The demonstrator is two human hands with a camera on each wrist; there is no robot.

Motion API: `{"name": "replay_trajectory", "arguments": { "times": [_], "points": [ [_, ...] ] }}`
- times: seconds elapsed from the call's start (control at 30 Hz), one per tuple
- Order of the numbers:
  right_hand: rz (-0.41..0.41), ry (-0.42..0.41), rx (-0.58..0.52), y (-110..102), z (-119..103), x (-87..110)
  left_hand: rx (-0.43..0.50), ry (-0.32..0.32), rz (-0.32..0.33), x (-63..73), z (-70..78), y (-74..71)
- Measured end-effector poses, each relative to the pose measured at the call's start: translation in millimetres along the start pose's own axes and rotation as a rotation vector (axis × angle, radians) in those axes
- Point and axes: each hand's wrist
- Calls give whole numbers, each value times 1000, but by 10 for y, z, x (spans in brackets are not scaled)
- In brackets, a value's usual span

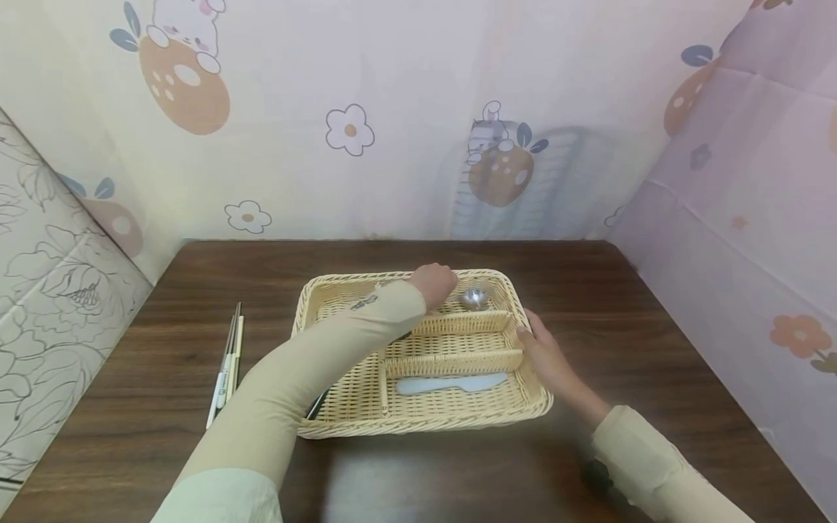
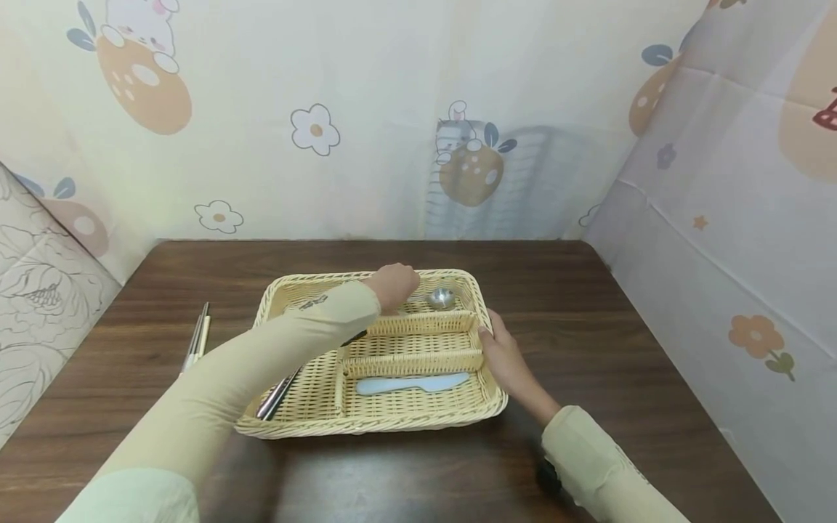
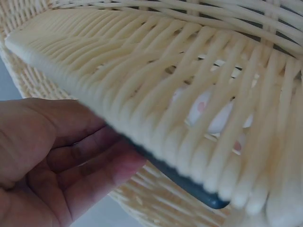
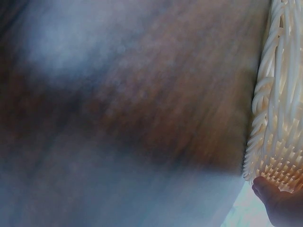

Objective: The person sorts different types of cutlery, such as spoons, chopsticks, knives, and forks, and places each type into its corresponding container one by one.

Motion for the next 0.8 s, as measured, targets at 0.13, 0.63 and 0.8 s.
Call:
{"name": "replay_trajectory", "arguments": {
  "times": [0.13, 0.63, 0.8],
  "points": [
    [-10, 1, -8, -3, -9, 3, -9, 6, -9, -4, 28, 27],
    [-41, 16, -50, -5, -36, 12, -24, -12, 15, 8, 31, 42],
    [-43, 17, -42, -6, -45, 16, 32, -5, 108, 247, -101, -141]
  ]
}}
Point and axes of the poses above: each hand's wrist, its own x-axis away from the middle knuckle, its own y-axis out of the palm, z = x × y, and after that the axes turned 1 degree about z, right-handed
